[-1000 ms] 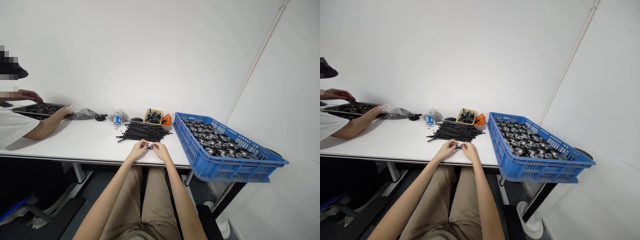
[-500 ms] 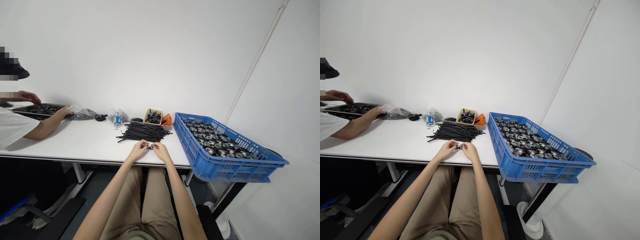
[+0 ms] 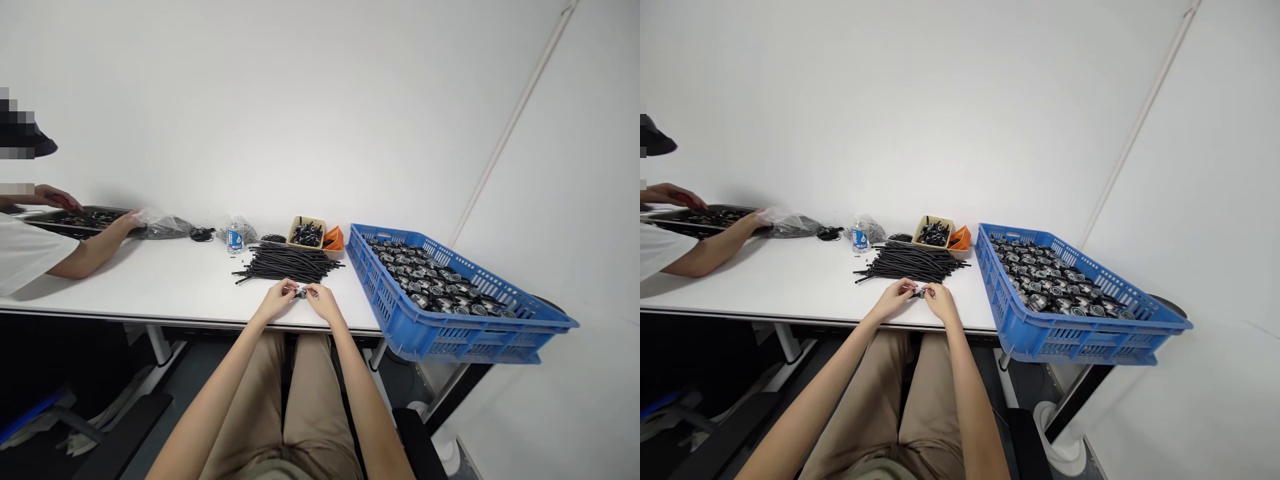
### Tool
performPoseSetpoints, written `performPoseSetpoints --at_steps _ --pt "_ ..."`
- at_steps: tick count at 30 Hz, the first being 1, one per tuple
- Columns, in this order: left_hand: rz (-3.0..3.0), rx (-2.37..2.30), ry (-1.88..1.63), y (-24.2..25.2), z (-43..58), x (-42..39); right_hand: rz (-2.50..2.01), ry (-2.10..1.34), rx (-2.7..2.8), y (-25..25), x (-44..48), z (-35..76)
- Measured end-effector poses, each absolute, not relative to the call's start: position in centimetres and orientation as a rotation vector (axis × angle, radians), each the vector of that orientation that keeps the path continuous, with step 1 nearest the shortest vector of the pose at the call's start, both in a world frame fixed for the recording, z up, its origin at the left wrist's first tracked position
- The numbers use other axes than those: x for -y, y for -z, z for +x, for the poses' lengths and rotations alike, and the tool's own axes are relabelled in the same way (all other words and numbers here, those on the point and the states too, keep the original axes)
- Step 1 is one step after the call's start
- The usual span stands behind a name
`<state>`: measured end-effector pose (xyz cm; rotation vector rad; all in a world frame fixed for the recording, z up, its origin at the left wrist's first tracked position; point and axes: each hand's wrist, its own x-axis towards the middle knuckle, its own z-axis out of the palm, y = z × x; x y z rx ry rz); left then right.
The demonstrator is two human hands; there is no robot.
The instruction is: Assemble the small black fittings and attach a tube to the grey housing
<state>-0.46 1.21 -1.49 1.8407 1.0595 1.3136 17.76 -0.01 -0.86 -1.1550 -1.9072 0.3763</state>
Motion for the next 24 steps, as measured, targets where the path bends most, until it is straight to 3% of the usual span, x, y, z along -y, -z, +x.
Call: performPoseSetpoints --at_steps 11,17,24 --pt "1.839 -1.049 -1.303 1.32 -0.42 -1.10 -1.128 -0.372 1.900 0.95 -0.16 17.77" --pt "1.837 -1.081 -1.304 1.59 -0.43 -1.24 -1.154 -0.370 1.617 0.78 -0.22 18.09" --pt "1.835 -1.061 -1.297 1.45 -0.45 -1.23 -1.136 -0.404 1.855 0.83 0.12 17.86"
